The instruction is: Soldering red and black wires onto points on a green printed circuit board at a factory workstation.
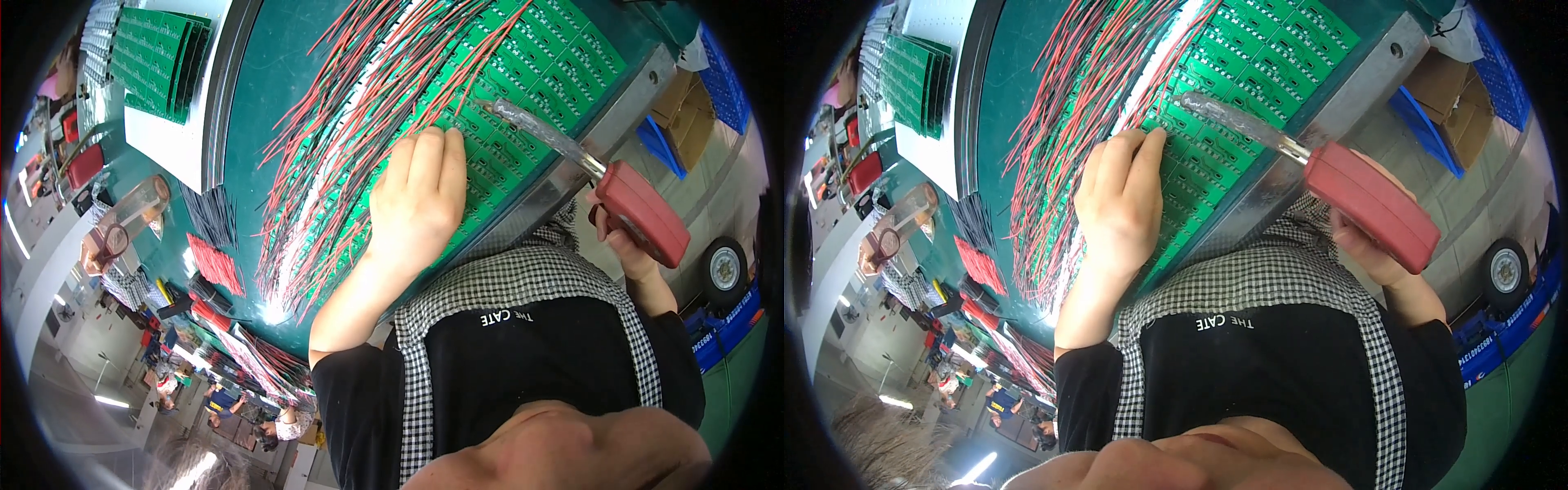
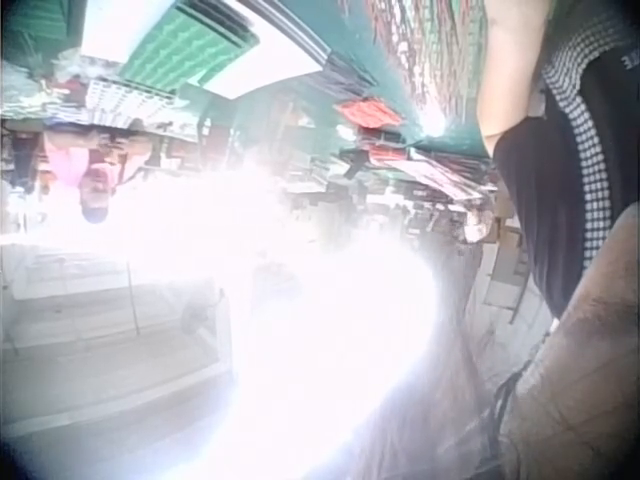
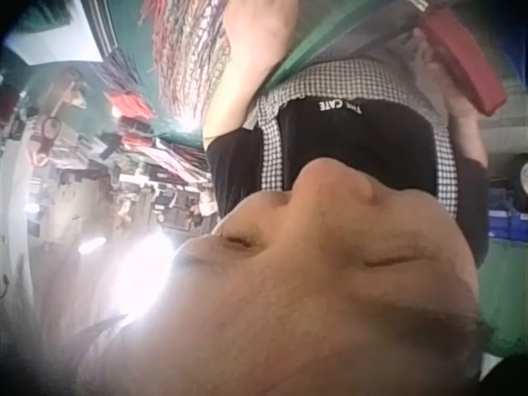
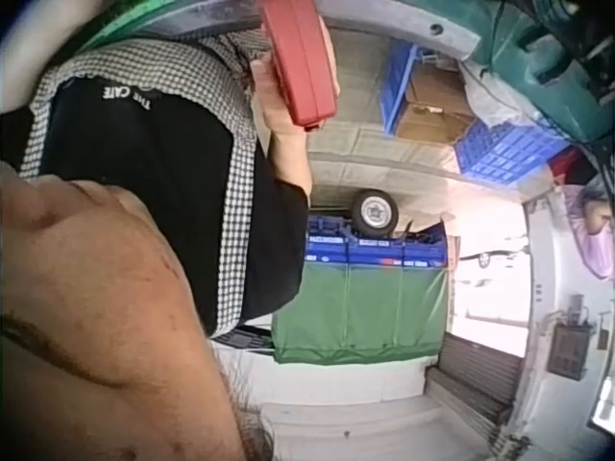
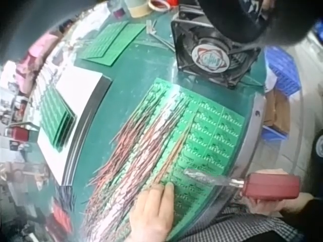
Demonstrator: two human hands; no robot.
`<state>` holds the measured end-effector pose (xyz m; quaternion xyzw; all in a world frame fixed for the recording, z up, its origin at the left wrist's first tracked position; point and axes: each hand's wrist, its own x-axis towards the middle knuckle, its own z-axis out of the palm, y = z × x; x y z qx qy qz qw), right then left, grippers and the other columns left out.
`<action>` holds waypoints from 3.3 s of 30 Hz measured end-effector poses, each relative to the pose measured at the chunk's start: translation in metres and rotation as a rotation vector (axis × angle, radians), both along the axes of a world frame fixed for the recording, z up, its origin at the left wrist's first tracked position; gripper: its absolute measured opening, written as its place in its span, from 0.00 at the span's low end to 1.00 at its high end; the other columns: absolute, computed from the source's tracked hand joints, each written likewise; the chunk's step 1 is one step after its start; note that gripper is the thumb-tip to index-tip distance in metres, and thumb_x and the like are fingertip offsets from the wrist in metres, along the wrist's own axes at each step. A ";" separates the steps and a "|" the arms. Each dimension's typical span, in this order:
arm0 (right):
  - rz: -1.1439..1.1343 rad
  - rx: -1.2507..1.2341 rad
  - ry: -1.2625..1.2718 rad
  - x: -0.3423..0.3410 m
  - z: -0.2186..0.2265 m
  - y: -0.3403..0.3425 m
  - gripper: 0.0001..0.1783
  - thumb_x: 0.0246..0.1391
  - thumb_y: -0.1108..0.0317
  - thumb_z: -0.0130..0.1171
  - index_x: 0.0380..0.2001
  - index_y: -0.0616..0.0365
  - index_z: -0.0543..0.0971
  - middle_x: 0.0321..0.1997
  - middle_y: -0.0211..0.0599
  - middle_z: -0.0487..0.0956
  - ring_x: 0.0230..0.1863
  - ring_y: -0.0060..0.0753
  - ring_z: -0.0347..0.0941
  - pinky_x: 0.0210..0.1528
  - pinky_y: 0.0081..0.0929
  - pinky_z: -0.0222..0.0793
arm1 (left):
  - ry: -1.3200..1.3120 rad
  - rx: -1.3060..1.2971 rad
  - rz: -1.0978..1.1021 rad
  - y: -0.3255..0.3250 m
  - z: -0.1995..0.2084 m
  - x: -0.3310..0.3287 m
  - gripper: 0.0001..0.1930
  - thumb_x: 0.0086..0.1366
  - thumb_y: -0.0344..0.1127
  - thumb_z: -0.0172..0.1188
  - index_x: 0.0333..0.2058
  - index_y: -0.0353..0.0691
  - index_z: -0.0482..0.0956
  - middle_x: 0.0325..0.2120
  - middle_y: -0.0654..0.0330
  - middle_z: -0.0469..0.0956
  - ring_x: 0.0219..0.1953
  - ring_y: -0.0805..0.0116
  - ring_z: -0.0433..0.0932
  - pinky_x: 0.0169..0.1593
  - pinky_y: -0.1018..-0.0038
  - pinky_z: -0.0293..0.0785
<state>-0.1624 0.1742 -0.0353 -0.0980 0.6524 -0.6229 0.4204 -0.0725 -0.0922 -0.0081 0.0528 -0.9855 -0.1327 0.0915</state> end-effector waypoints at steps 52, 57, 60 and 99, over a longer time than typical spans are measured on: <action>-0.025 -0.013 0.002 -0.031 0.017 -0.004 0.38 0.40 0.60 0.66 0.52 0.69 0.64 0.39 0.40 0.76 0.31 0.20 0.70 0.34 0.17 0.66 | 0.069 0.037 0.002 0.009 0.001 -0.023 0.16 0.41 0.23 0.55 0.34 0.34 0.77 0.28 0.59 0.71 0.28 0.66 0.72 0.30 0.74 0.70; -0.028 0.012 0.039 -0.031 0.016 -0.005 0.40 0.38 0.61 0.66 0.53 0.70 0.63 0.36 0.38 0.76 0.26 0.17 0.67 0.29 0.15 0.64 | 0.086 -0.015 -0.043 0.002 -0.009 -0.030 0.12 0.44 0.28 0.54 0.31 0.35 0.75 0.21 0.63 0.64 0.26 0.70 0.69 0.23 0.79 0.66; 0.009 0.020 0.095 -0.032 0.016 -0.007 0.39 0.38 0.61 0.66 0.53 0.69 0.63 0.36 0.38 0.76 0.27 0.18 0.68 0.30 0.15 0.64 | 0.095 -0.014 -0.034 0.001 -0.012 -0.031 0.12 0.43 0.28 0.55 0.31 0.35 0.75 0.21 0.63 0.65 0.26 0.70 0.69 0.23 0.79 0.66; -0.047 -0.007 0.032 -0.031 0.021 -0.003 0.39 0.39 0.61 0.66 0.53 0.69 0.63 0.37 0.39 0.76 0.28 0.18 0.68 0.29 0.14 0.63 | 0.130 0.000 -0.040 0.007 -0.007 -0.036 0.14 0.42 0.28 0.54 0.32 0.34 0.75 0.21 0.62 0.64 0.26 0.70 0.69 0.23 0.78 0.66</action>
